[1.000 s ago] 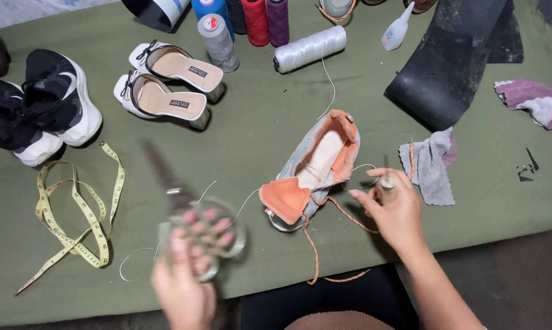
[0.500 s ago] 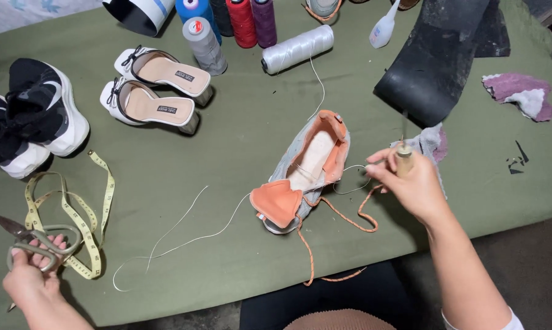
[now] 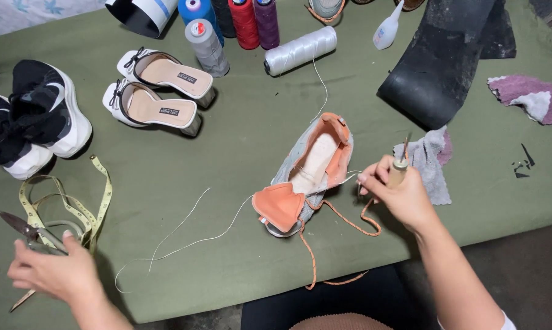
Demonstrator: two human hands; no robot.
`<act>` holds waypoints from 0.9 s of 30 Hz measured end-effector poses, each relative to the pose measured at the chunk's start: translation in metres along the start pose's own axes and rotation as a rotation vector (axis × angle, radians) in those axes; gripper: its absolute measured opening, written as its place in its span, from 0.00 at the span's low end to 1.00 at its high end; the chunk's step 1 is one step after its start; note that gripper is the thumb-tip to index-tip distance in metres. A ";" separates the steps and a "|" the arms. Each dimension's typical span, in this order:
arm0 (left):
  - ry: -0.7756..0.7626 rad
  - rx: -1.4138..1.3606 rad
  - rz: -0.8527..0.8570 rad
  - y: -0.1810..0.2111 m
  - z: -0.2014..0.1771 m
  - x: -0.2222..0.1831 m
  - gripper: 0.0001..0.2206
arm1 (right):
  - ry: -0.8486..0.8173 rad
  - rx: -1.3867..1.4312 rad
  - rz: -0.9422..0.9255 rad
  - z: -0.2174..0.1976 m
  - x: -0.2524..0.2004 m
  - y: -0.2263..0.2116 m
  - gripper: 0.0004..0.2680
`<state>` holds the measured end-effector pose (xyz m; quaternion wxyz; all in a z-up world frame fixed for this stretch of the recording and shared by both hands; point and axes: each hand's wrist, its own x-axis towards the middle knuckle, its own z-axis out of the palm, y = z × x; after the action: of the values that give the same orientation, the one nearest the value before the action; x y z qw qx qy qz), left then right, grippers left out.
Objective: Hand-sewing the upper components of a grey and orange sneaker.
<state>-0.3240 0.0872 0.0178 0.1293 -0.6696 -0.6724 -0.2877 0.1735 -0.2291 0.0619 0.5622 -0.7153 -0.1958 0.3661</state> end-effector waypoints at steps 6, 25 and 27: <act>-0.061 -0.530 0.430 0.185 -0.061 -0.061 0.13 | 0.166 0.148 -0.220 -0.032 0.029 -0.019 0.15; -1.411 -0.611 0.185 0.323 -0.055 -0.087 0.36 | -0.114 -0.823 -0.197 -0.006 -0.028 -0.081 0.10; -1.379 -0.559 0.159 0.319 -0.042 -0.097 0.36 | -0.199 -1.117 -0.028 0.010 -0.033 -0.089 0.13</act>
<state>-0.0154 -0.0360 0.0654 -0.4761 -0.7527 -0.4522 0.0473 0.1566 -0.2195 0.1553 0.0820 -0.8634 -0.4212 0.2653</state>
